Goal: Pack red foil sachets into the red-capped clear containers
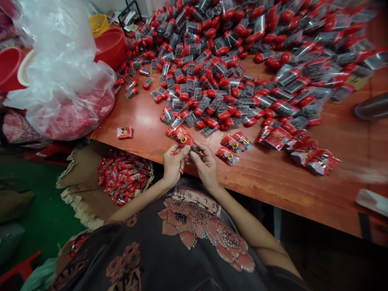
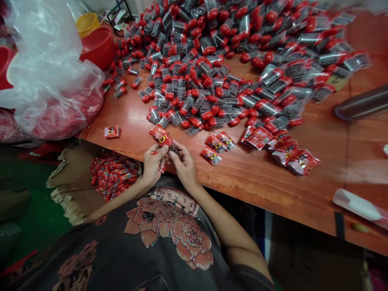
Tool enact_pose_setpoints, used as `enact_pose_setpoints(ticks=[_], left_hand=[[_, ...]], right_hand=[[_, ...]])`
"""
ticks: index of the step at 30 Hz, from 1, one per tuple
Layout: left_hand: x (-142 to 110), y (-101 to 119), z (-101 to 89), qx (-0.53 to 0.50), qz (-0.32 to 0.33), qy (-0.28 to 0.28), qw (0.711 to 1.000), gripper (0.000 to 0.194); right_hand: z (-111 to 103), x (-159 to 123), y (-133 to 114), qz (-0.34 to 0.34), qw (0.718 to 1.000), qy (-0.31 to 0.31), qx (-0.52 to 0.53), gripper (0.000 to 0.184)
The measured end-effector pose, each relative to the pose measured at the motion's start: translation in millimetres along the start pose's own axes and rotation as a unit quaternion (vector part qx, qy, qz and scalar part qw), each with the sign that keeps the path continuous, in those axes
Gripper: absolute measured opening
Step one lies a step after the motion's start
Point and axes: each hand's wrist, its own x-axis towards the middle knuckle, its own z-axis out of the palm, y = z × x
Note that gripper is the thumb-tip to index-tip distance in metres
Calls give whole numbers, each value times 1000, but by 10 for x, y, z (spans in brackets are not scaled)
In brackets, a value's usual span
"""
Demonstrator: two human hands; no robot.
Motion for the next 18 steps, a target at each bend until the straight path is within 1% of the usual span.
enact_pose_setpoints(ticks=[3,7,9,12,15,18], left_hand=[[27,32,-35,23,-11,-17,1000,23],[111,155,-62,7,-8,-2,1000,29],[139,215,-53,10,-18,-10,1000,36],[139,250,-31,30,-51,-38,998,46],[111,203,-24,33,-54,-44,997,40],[63,102,-16,10,-33,-20,999,30]], right_hand=[[-13,24,-42,10,1000,-8,-11,45],[-36,25,-57,2,999,-42,-30,41],[-39,12,-47,-11,998,-41,-51,44],[-37,-4,-34,-17,997,-31,-70,50],[-31,-9,-28,-11,998,-32,-44,50],[-7,-8,-26,8,999,-30,-12,48]])
